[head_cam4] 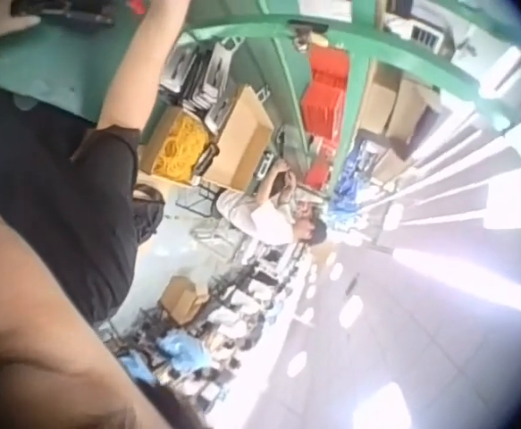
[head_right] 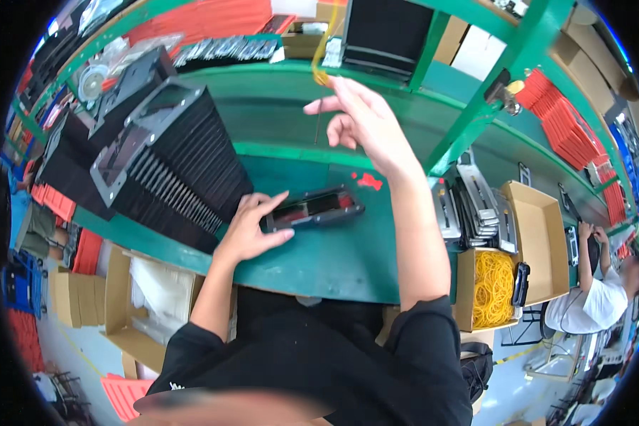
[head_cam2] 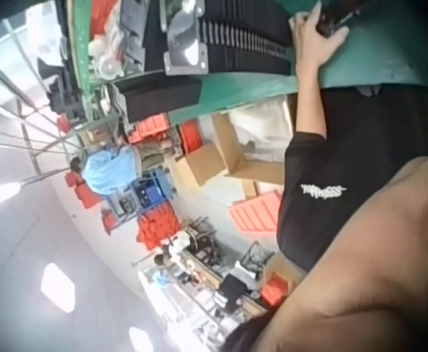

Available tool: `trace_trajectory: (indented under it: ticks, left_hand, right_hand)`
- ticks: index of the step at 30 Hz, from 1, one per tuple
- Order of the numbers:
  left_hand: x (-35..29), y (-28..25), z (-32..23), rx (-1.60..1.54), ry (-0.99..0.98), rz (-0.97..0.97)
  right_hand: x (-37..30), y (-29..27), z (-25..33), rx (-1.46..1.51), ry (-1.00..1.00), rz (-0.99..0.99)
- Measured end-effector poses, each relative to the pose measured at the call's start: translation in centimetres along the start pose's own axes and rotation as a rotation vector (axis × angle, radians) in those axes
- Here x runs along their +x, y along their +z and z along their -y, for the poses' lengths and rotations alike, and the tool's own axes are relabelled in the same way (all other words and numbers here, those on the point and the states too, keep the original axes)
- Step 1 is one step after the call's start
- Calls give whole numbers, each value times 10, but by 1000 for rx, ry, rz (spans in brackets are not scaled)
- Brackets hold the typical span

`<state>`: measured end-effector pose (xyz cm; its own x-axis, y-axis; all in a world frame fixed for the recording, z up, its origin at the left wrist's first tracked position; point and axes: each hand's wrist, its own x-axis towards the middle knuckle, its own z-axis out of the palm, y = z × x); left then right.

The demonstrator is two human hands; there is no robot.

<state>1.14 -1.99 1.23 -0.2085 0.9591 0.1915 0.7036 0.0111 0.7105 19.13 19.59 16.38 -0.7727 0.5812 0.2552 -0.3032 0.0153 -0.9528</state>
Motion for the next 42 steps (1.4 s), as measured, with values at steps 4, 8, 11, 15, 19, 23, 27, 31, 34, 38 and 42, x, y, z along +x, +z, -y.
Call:
trace_trajectory:
  ticks: [4,8,11,15,19,23,27,31,34,38,42]
  left_hand:
    - [4,3,24,-16,38,-30]
    - [-1,-10,10,-144,32,-77]
    - [-6,-25,-29,-16,414,-138]
    - [-14,-57,-79,351,759,-151]
    - [-37,-123,-123,522,704,-400]
    - [-49,-178,-134,744,323,-884]
    - [-51,-211,-106,744,86,-912]
    - [-46,-216,-89,353,-25,-814]
    - [-40,-210,-76,119,-74,-753]
    - [-32,-196,-4,-657,101,-858]
    - [-32,-146,56,-934,-330,-962]
  right_hand:
    - [-13,31,-4,3,31,188]
    - [-53,35,-13,170,-15,155]
    - [-63,15,1,101,-109,-62]
    - [-69,3,39,-3,-371,-180]
    - [-81,-16,43,-111,-576,-271]
    - [-84,-29,43,-395,-535,-530]
    - [-80,-39,43,-599,-433,-496]
    - [-76,-41,42,-694,-321,-413]
    - [-74,-31,39,-801,-346,-556]
    - [-67,-9,42,-969,-465,-729]
    - [-74,18,32,-735,-495,-357]
